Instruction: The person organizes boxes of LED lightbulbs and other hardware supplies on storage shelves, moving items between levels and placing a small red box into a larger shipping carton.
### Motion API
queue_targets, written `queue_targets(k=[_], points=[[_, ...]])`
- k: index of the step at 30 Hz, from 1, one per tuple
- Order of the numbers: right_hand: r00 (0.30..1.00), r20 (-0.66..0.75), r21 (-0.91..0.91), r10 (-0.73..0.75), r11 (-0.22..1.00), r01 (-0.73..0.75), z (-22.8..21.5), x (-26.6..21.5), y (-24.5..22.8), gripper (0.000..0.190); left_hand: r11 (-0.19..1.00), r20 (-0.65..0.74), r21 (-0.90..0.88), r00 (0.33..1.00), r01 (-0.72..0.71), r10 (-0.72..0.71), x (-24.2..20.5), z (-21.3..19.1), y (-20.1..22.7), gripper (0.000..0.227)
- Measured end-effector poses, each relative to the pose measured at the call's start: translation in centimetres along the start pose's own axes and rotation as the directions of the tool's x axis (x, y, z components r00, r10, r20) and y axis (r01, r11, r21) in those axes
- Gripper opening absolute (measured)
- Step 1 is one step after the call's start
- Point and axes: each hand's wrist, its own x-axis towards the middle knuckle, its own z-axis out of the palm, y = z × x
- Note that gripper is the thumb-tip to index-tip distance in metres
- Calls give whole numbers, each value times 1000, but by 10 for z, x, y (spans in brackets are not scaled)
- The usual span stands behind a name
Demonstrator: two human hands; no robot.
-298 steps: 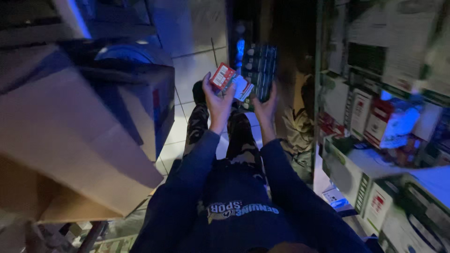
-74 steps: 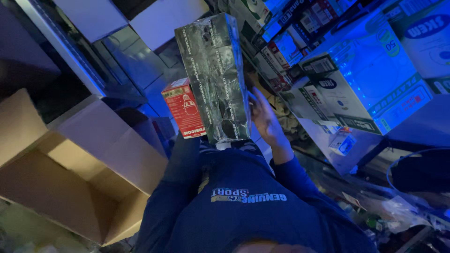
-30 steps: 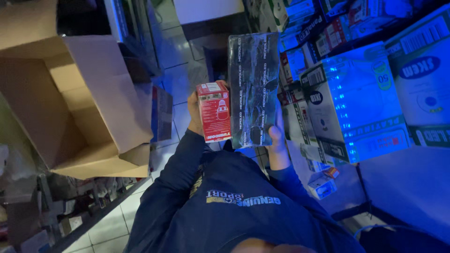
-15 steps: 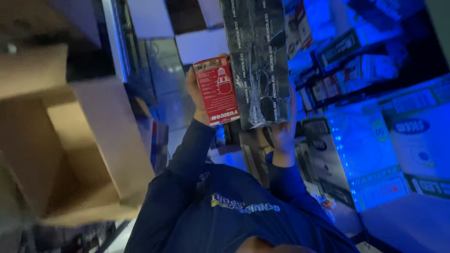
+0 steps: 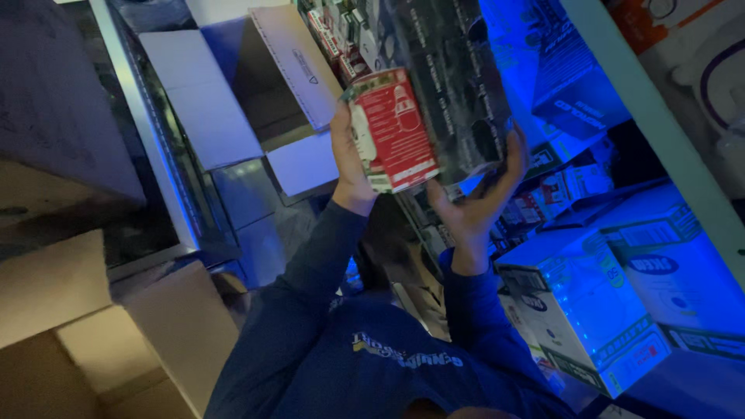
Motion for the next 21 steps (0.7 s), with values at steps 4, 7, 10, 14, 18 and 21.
queue_targets(k=[4, 7, 10, 14, 18, 21], points=[[997, -68, 256, 31, 967, -13, -3, 24, 20, 100, 995, 21, 92, 999, -32, 30, 16, 10, 1, 54], [996, -83, 179, -16, 983, 30, -14, 33, 35, 96, 984, 15, 163, 997, -75, 74, 22, 11, -3, 55], [996, -82, 239, -36, 969, 55, -16, 46, 48, 97, 961, 27, 214, 984, -178, 176, 27, 17, -7, 50], [994, -96, 220, -53, 973, 73, -21, 56, 60, 90, 980, -1, 116, 987, -161, 162, 26, 15, -7, 51], [994, -103, 207, -41, 976, 62, -22, 62, 69, 90, 951, 7, 154, 963, -268, 270, 29, -4, -8, 43], [992, -115, 156, -57, 985, 74, -20, 66, 74, 91, 958, -5, 152, 969, -243, 247, 35, -13, -11, 41]])
